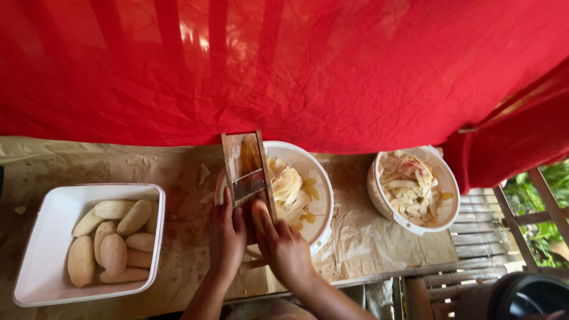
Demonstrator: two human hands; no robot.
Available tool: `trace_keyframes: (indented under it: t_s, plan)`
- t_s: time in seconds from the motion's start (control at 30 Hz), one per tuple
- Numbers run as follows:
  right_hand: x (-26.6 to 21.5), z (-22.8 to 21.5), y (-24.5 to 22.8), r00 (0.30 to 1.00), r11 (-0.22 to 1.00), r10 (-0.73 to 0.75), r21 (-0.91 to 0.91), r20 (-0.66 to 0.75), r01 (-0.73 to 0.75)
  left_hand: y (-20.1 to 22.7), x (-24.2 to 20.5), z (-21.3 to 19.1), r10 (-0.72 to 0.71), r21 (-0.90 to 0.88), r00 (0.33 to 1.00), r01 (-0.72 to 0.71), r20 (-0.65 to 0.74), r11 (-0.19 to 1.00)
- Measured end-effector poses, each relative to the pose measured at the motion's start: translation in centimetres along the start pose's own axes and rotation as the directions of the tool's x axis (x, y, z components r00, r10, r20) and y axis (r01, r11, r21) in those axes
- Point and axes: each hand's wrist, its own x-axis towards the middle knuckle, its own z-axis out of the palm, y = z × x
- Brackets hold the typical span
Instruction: The person slices peeled tubers using a wooden mandoline slicer, picking them up from a plastic container and letting the slices fall into a colander.
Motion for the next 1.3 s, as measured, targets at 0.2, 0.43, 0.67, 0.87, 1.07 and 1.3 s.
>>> trace_keyframes:
  t_s: [0.2,0.43,0.67,0.87,1.07,1.3]
  plan:
    - [12.8,6.1,5.5,0.973,0.973,0.22,0.047,0.074,-0.224,0.7,0.0,-0.4,0.001,0.006,1.0,-0.001,-0.011,1.0]
    - [4.7,1.6,1.7,0.976,0.988,0.157,-0.016,0.15,-0.156,0.3,0.4,0.0,-0.011,-0.038,1.0,0.01,-0.014,0.999]
    - [2.1,1.2,0.9,0.962,0.989,0.14,0.008,0.234,-0.146,-0.3,0.1,0.4,0.017,-0.093,1.0,-0.018,-0.008,0.995]
    - [13.4,5.3,5.3,0.973,0.975,0.209,0.058,0.098,-0.216,0.2,0.4,0.2,0.016,-0.086,1.0,-0.016,0.003,0.996]
    - [3.6,1.3,1.4,0.967,0.988,0.153,-0.039,0.205,-0.148,-0.4,0.6,0.5,-0.041,-0.088,0.998,0.044,0.038,0.995]
    - [2.8,1.4,1.1,0.981,0.991,0.128,0.01,0.143,-0.131,-0.5,0.2,0.5,-0.003,-0.147,1.0,0.005,0.015,0.989]
